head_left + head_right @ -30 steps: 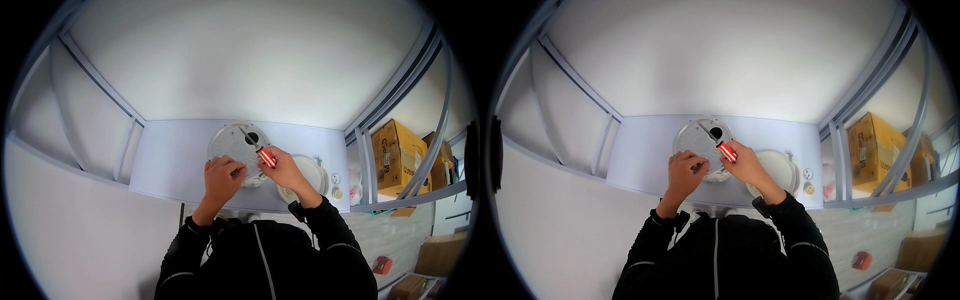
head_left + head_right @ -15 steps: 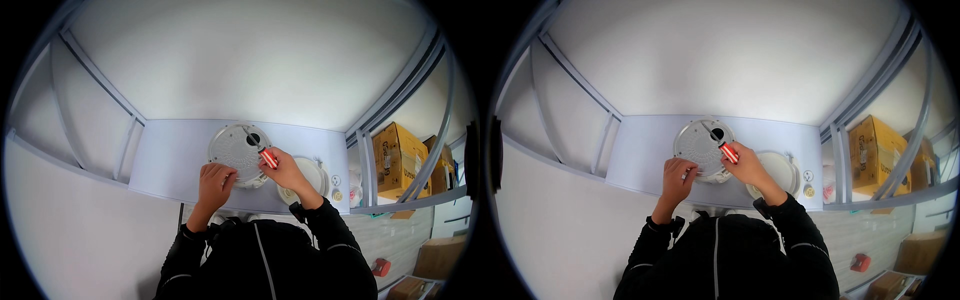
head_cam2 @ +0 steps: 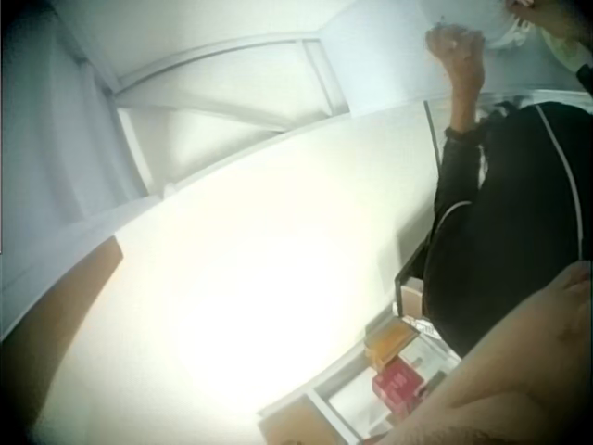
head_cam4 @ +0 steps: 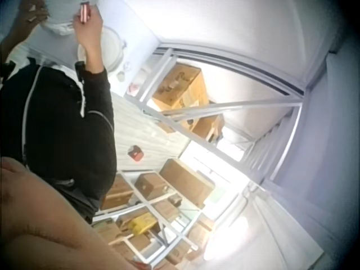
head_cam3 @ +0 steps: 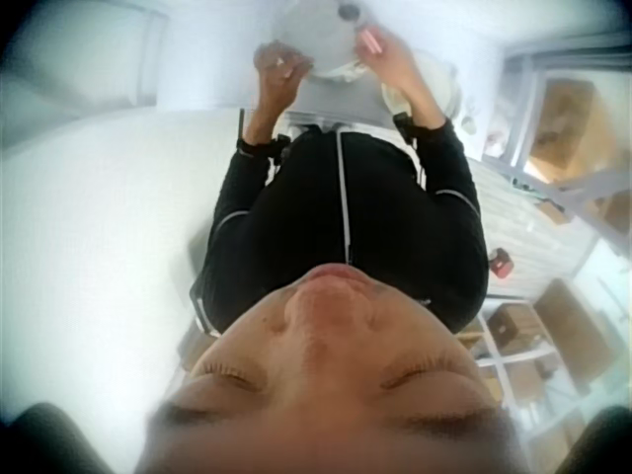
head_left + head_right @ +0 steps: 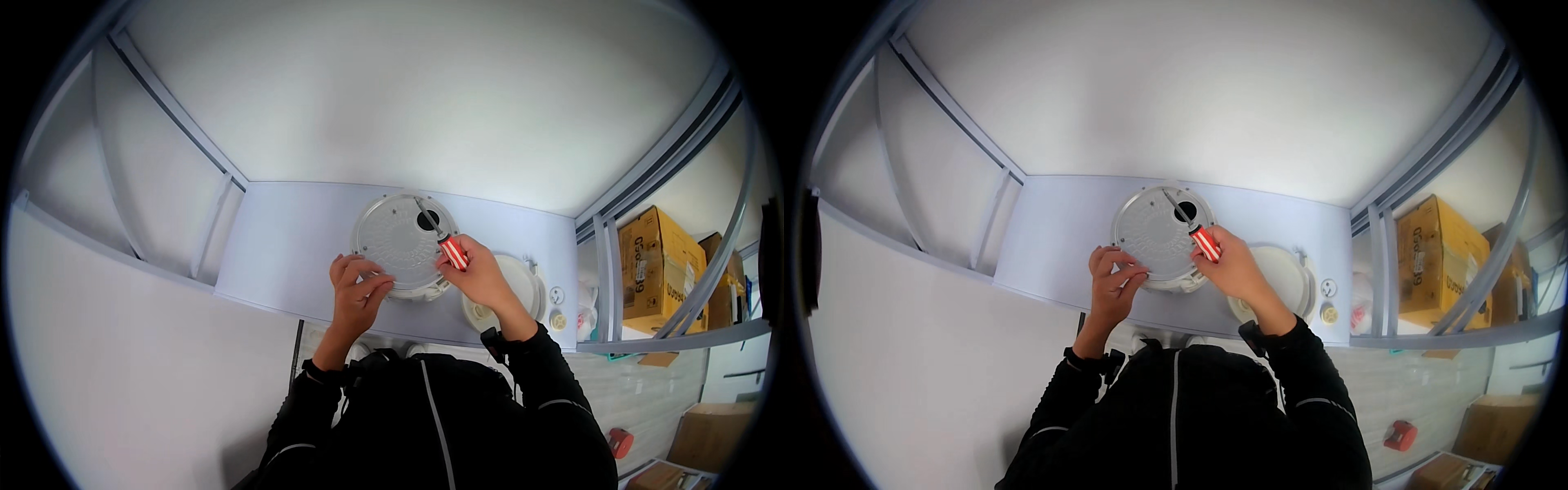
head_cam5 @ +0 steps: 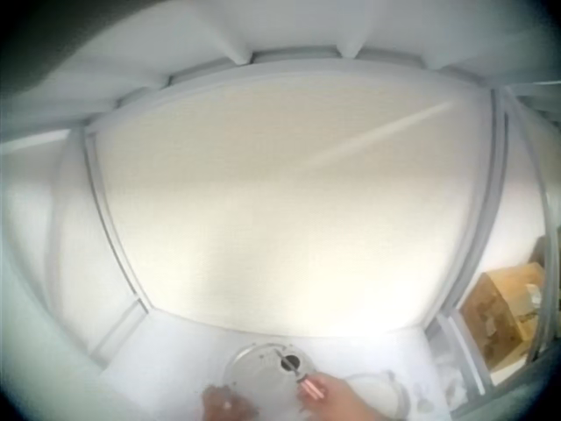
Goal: The person uses a screwdriver to fasten screws into a white circular light fixture base and then into a white dome cover. The person handles the fixture parts and the screwdriver throughout the process.
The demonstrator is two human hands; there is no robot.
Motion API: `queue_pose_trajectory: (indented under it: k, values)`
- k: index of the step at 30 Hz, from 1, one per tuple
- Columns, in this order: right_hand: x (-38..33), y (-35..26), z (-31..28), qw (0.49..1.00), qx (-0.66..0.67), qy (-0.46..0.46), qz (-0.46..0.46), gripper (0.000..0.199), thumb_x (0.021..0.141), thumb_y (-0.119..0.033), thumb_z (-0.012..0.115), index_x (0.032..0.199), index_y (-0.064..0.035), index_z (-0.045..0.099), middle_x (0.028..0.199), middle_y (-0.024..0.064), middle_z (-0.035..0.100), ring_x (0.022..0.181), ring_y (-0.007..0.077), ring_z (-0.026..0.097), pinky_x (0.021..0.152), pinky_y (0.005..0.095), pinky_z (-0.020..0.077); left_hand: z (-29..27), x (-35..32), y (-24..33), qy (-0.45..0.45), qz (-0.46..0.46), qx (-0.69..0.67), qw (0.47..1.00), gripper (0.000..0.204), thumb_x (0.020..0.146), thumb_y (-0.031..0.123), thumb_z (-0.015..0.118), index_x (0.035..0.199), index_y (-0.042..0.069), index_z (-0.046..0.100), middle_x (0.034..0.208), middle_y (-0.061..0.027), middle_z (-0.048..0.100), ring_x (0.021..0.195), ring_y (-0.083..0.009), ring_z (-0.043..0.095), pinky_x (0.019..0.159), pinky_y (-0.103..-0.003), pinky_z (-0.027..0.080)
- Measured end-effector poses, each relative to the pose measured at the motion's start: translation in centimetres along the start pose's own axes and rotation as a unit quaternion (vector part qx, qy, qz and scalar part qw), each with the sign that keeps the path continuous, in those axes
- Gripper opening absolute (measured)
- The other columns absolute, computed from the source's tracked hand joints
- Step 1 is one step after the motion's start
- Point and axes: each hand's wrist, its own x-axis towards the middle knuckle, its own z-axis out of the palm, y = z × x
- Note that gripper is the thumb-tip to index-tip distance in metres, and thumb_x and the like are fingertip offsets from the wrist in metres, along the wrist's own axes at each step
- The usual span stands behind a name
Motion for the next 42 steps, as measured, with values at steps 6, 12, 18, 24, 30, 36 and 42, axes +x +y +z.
queue_pose_trajectory:
  k: [6,12,18,24,30,36,42]
  values:
    - [-0.2,-0.3,0.1,1.000,0.002,0.002,0.006,0.025,0.095,0.000,0.075,0.119,-0.0042,0.066,0.102,0.0014,0.074,0.092,0.0097,0.068,0.083,0.0276,0.0553,0.6,-0.6,-0.4,-0.007,-0.025,-0.038,0.999,0.012,0.086,0.009,0.086,0.098,0.014,0.085,0.114,-0.0002,0.071,0.131,-0.0348,0.053,0.118,-0.053,0.037]
    - [-0.3,-0.5,0.1,1.000,-0.015,0.005,0.007,0.025,0.096,-0.001,0.074,0.119,-0.0044,0.066,0.102,0.0016,0.074,0.093,0.0101,0.068,0.084,0.0281,0.0554,0.6,-0.8,-0.2,0.001,-0.023,-0.038,0.999,0.013,0.089,0.007,0.084,0.100,0.014,0.084,0.115,-0.0001,0.072,0.133,-0.0353,0.053,0.116,-0.050,0.039]
    - [-0.3,-0.2,0.3,1.000,-0.010,0.011,0.004,0.025,0.095,-0.002,0.073,0.119,-0.0042,0.066,0.102,0.0034,0.076,0.093,0.0122,0.071,0.084,0.0295,0.0567,0.7,-1.0,-0.4,0.014,0.030,0.028,0.999,0.015,0.088,0.008,0.084,0.101,0.016,0.083,0.112,0.0024,0.074,0.129,-0.0321,0.058,0.113,-0.050,0.042]
    - [-0.3,-0.2,0.4,1.000,-0.013,0.012,0.004,0.025,0.096,-0.001,0.073,0.120,-0.0042,0.065,0.103,0.0021,0.075,0.094,0.0101,0.069,0.084,0.0282,0.0556,0.1,-0.1,-0.1,0.039,0.133,0.100,0.985,0.017,0.084,0.012,0.088,0.100,0.016,0.083,0.109,0.0031,0.076,0.114,-0.0262,0.068,0.104,-0.050,0.049]
    - [-0.4,-0.1,0.5,1.000,-0.012,0.021,0.002,0.024,0.096,-0.001,0.073,0.119,-0.0041,0.065,0.102,0.0021,0.074,0.093,0.0103,0.069,0.084,0.0282,0.0555,-0.5,0.8,0.6,0.019,0.146,0.056,0.988,0.020,0.079,0.012,0.091,0.098,0.014,0.083,0.108,0.0017,0.077,0.110,-0.0255,0.070,0.098,-0.047,0.053]
    - [-0.5,-0.2,0.6,1.000,-0.005,0.024,-0.001,0.023,0.096,0.000,0.073,0.118,-0.0039,0.065,0.102,0.0019,0.074,0.093,0.0102,0.068,0.084,0.0281,0.0554,-0.7,1.0,-0.3,-0.002,0.110,0.000,0.994,0.022,0.077,0.010,0.093,0.098,0.014,0.085,0.106,0.0020,0.078,0.107,-0.0248,0.069,0.098,-0.044,0.051]
    - [-0.5,-0.2,0.7,1.000,-0.010,0.025,-0.004,0.023,0.096,0.001,0.073,0.118,-0.0038,0.065,0.102,0.0020,0.074,0.094,0.0104,0.069,0.084,0.0284,0.0558,-0.7,0.7,-0.6,-0.009,0.092,-0.024,0.995,0.024,0.078,0.008,0.091,0.101,0.013,0.087,0.108,0.0015,0.079,0.110,-0.0254,0.068,0.101,-0.043,0.049]
